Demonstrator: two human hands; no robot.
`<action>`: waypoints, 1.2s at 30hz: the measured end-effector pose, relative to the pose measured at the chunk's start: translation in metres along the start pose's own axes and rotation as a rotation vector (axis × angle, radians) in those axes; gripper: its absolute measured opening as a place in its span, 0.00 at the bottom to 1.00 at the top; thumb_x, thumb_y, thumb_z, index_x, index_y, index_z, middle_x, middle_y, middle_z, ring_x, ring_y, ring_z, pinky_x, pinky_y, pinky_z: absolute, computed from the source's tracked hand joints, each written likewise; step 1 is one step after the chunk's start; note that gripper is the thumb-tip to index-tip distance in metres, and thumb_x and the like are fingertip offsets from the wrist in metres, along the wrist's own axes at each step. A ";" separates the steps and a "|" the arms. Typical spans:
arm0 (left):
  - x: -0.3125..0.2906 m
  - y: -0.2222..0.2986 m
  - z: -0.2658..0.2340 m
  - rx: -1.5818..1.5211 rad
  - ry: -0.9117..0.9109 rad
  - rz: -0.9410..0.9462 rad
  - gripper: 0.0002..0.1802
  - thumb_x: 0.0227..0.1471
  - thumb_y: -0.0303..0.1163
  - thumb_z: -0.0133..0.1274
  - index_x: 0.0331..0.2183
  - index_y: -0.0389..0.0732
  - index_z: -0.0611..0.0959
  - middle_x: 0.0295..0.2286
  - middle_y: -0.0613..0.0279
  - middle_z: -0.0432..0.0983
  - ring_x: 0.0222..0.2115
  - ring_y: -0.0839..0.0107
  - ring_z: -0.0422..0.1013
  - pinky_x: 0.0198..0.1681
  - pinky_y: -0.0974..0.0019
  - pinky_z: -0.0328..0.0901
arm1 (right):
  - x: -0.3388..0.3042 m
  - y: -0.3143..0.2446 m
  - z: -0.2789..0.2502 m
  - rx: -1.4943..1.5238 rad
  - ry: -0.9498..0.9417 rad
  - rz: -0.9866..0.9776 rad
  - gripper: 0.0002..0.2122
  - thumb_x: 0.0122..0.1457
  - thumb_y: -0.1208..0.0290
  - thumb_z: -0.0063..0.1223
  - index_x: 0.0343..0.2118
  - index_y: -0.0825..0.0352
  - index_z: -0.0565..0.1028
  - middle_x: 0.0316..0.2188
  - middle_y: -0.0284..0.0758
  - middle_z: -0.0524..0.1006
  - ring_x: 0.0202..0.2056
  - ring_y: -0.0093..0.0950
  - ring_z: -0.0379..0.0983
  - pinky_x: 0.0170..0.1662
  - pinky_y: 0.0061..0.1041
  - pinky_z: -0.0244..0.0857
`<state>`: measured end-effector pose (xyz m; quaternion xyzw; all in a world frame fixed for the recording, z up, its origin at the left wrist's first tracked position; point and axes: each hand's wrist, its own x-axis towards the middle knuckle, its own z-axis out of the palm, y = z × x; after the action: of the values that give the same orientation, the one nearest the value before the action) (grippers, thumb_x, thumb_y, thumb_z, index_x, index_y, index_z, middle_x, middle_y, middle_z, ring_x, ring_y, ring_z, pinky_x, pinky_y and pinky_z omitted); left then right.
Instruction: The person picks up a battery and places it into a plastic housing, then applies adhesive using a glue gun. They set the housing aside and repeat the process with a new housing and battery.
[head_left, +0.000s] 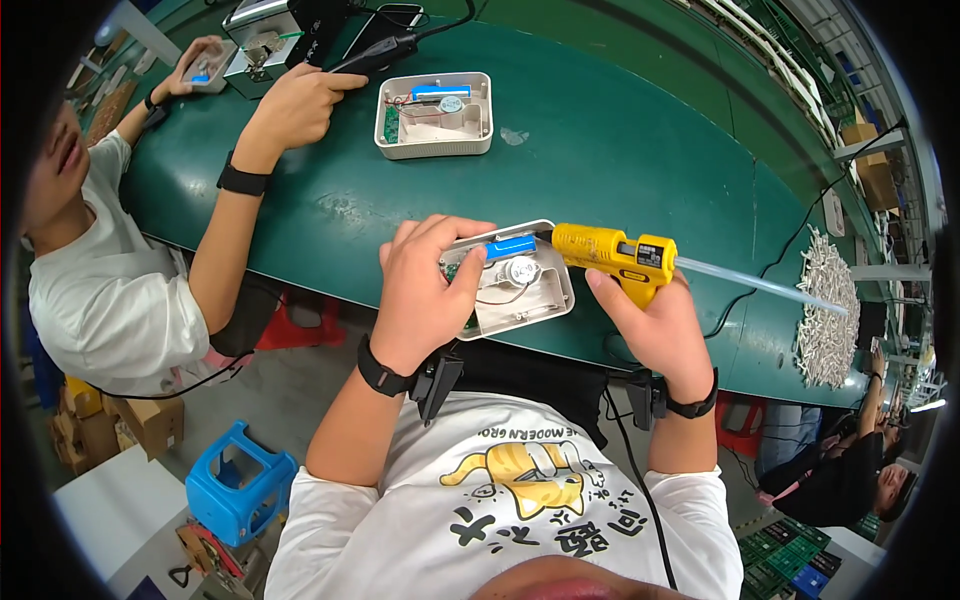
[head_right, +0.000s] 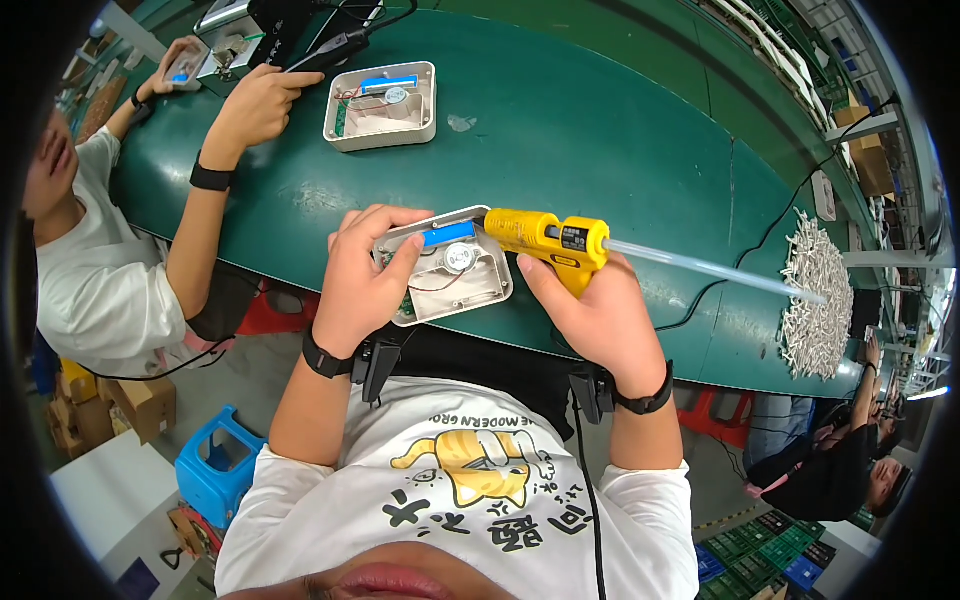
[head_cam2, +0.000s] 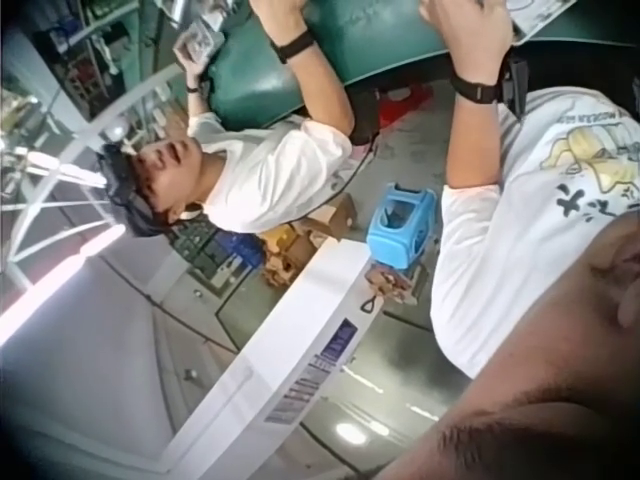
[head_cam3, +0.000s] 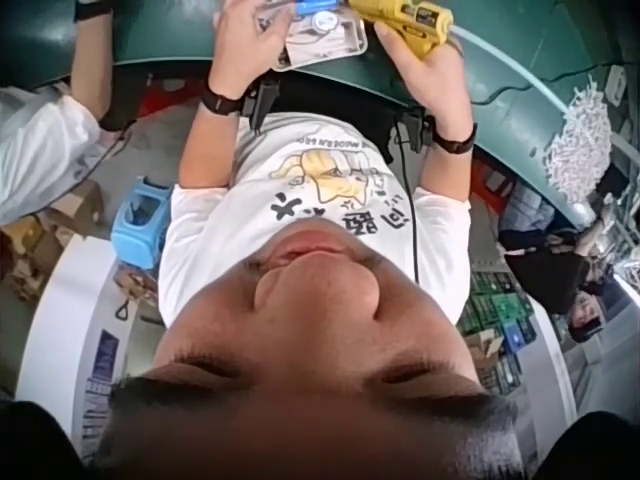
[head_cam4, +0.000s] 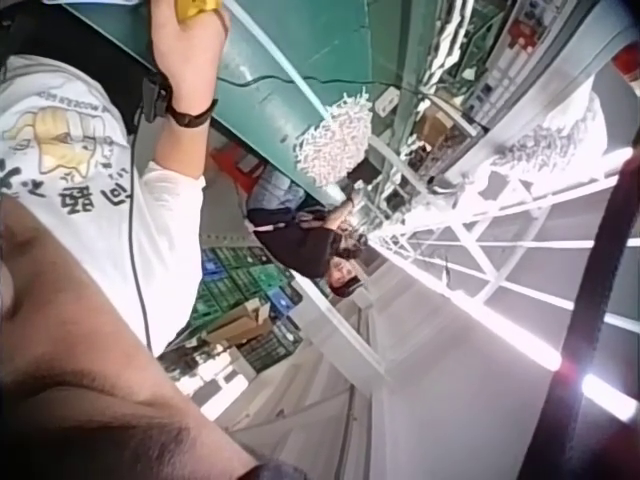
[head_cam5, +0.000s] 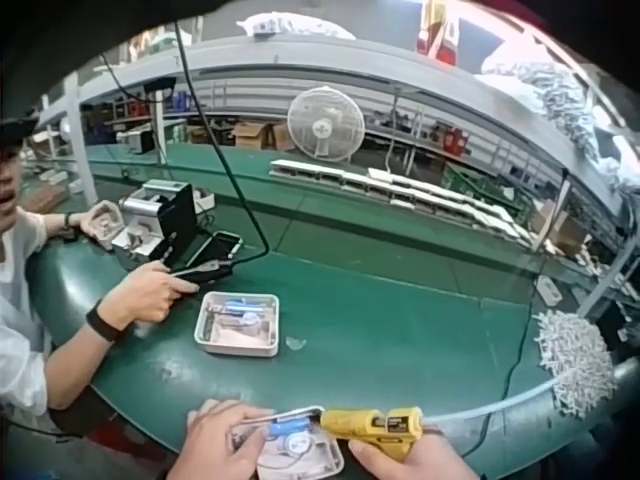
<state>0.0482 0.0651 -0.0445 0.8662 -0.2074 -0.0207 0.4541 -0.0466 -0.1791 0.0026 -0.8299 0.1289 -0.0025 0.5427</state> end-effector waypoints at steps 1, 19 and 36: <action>-0.001 0.000 0.001 -0.007 0.007 0.001 0.12 0.58 0.26 0.61 0.44 0.45 0.88 0.40 0.67 0.84 0.43 0.64 0.72 0.54 0.61 0.59 | -0.003 -0.003 -0.004 -0.050 -0.026 0.041 0.15 0.65 0.66 0.66 0.49 0.70 0.80 0.33 0.27 0.81 0.32 0.15 0.73 0.35 0.19 0.68; -0.003 -0.003 0.005 -0.005 0.042 0.024 0.11 0.60 0.28 0.59 0.44 0.46 0.88 0.39 0.70 0.83 0.44 0.66 0.71 0.54 0.62 0.55 | -0.025 -0.013 -0.003 -0.082 -0.002 0.143 0.13 0.63 0.70 0.68 0.45 0.72 0.80 0.33 0.26 0.79 0.34 0.17 0.73 0.38 0.21 0.69; -0.006 -0.008 -0.005 -0.029 -0.057 0.118 0.25 0.47 0.24 0.51 0.50 0.46 0.82 0.44 0.64 0.79 0.47 0.62 0.69 0.50 0.58 0.55 | -0.010 -0.019 0.029 -0.042 -0.141 -0.112 0.14 0.63 0.67 0.66 0.48 0.69 0.81 0.28 0.32 0.78 0.29 0.25 0.73 0.35 0.28 0.70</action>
<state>0.0465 0.0752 -0.0485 0.8450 -0.2706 -0.0218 0.4608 -0.0483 -0.1432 0.0094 -0.8451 0.0436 0.0282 0.5321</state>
